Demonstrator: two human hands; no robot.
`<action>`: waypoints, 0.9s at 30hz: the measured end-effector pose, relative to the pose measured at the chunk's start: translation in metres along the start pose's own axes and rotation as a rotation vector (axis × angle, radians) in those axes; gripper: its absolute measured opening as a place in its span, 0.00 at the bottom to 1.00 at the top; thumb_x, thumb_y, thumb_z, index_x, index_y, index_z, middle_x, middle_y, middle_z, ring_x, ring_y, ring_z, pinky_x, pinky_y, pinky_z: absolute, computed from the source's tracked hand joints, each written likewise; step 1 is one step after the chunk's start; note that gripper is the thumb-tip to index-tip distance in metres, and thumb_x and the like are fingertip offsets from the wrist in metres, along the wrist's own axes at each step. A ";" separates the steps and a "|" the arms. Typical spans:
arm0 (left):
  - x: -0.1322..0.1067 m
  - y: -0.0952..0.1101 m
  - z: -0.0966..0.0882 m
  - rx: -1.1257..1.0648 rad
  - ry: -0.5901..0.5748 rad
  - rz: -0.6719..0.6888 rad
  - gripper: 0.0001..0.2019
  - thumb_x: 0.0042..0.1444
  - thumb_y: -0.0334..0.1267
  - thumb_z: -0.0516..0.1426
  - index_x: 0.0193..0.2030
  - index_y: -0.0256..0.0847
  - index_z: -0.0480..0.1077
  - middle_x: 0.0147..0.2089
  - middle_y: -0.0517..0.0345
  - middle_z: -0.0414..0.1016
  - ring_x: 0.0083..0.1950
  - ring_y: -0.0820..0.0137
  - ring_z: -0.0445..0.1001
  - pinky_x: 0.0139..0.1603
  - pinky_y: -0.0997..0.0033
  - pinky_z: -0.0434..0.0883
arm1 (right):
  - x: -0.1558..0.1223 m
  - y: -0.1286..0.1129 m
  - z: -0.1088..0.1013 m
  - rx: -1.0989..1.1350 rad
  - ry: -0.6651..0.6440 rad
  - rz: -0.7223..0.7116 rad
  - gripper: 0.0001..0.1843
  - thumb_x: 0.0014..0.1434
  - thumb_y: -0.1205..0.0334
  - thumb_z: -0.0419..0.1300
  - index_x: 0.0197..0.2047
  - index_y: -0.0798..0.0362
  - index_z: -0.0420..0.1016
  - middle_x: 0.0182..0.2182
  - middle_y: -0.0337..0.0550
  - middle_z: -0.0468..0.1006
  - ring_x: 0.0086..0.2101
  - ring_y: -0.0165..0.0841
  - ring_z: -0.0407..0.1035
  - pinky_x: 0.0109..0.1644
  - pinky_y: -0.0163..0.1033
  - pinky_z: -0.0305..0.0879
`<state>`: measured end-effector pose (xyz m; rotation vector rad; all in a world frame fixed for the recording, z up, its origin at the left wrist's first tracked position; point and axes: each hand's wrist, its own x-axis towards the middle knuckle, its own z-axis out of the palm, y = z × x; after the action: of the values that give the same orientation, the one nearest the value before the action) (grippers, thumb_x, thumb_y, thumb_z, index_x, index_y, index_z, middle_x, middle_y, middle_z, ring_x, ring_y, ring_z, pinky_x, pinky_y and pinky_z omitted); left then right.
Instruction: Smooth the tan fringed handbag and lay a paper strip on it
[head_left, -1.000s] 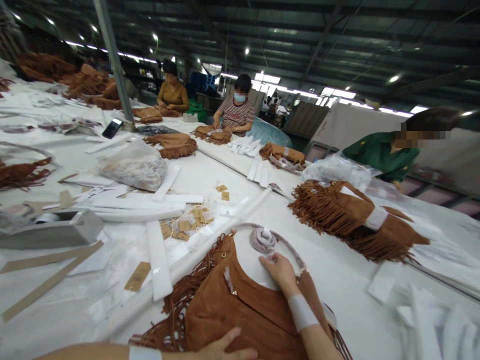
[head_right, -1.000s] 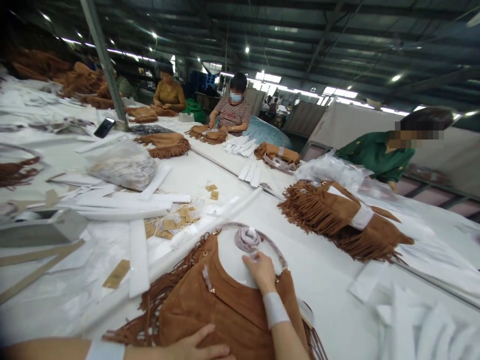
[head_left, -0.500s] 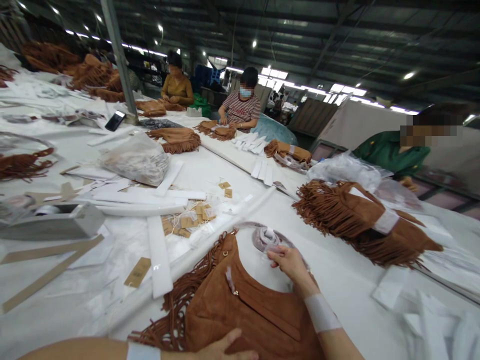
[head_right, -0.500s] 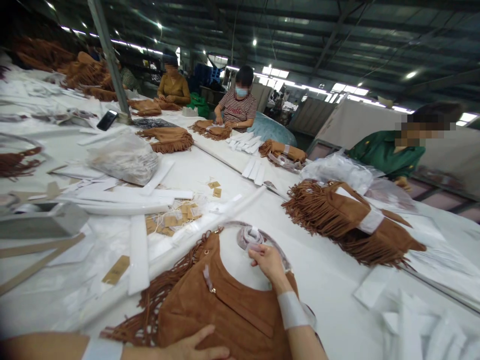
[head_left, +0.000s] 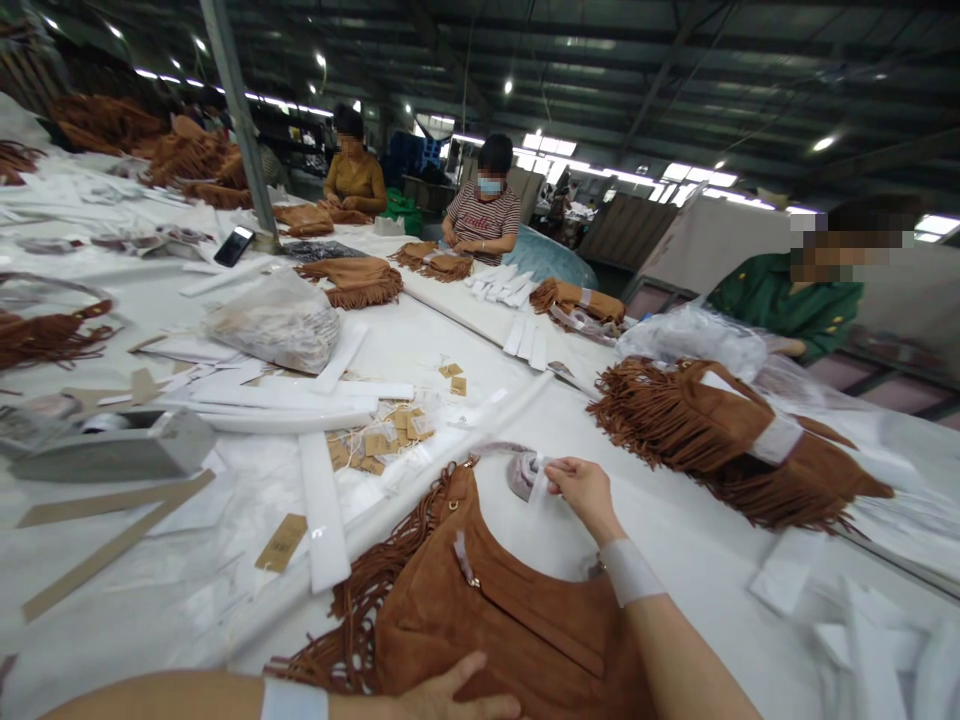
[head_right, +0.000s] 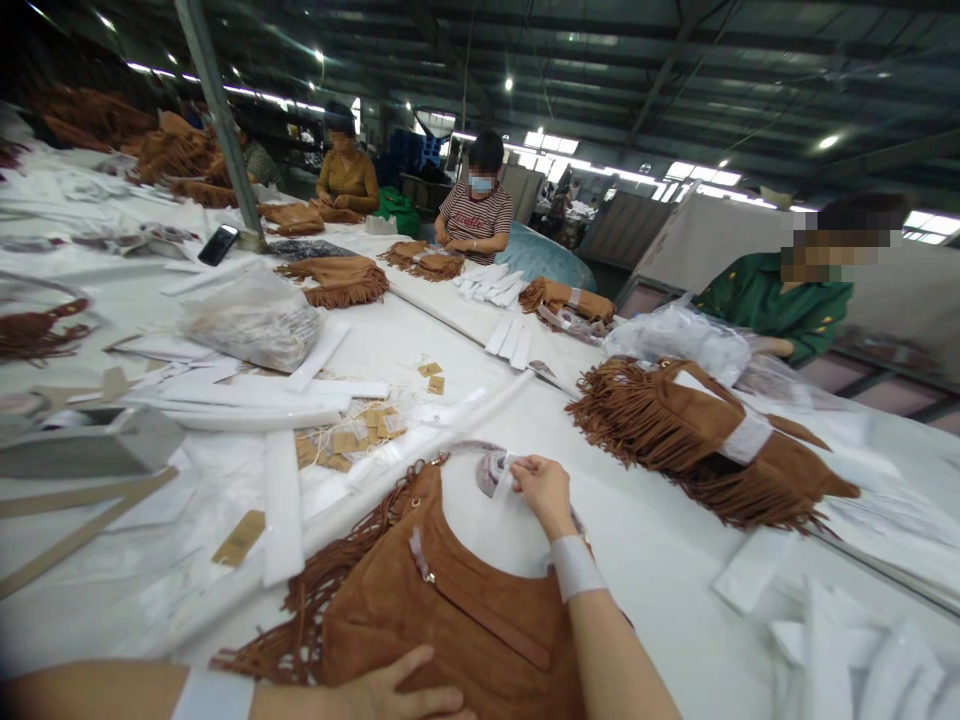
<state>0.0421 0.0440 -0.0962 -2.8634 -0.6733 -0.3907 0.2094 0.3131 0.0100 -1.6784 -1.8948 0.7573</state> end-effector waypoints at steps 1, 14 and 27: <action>0.001 -0.001 -0.007 -0.016 -0.016 0.000 0.23 0.68 0.36 0.36 0.66 0.44 0.57 0.73 0.67 0.45 0.71 0.73 0.50 0.55 0.60 0.72 | -0.005 -0.005 -0.005 -0.023 0.029 -0.027 0.08 0.50 0.60 0.59 0.29 0.54 0.78 0.18 0.40 0.77 0.21 0.35 0.71 0.27 0.37 0.64; 0.007 0.003 -0.043 -0.385 -0.177 -0.057 0.26 0.63 0.38 0.41 0.68 0.36 0.53 0.69 0.49 0.57 0.71 0.59 0.53 0.66 0.39 0.57 | -0.240 -0.014 0.004 -0.258 0.222 -0.764 0.16 0.63 0.70 0.48 0.47 0.49 0.73 0.38 0.42 0.82 0.38 0.34 0.76 0.40 0.39 0.75; 0.006 -0.001 -0.055 -0.461 -0.219 -0.005 0.35 0.47 0.44 0.57 0.62 0.30 0.60 0.63 0.37 0.64 0.69 0.51 0.54 0.68 0.38 0.51 | -0.283 0.068 0.050 -0.437 0.235 -0.982 0.28 0.62 0.72 0.45 0.66 0.53 0.56 0.46 0.45 0.80 0.46 0.37 0.75 0.45 0.45 0.78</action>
<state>0.0347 0.0351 -0.0422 -3.3798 -0.7044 -0.2607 0.2580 0.0340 -0.0736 -0.7545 -2.4262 -0.2441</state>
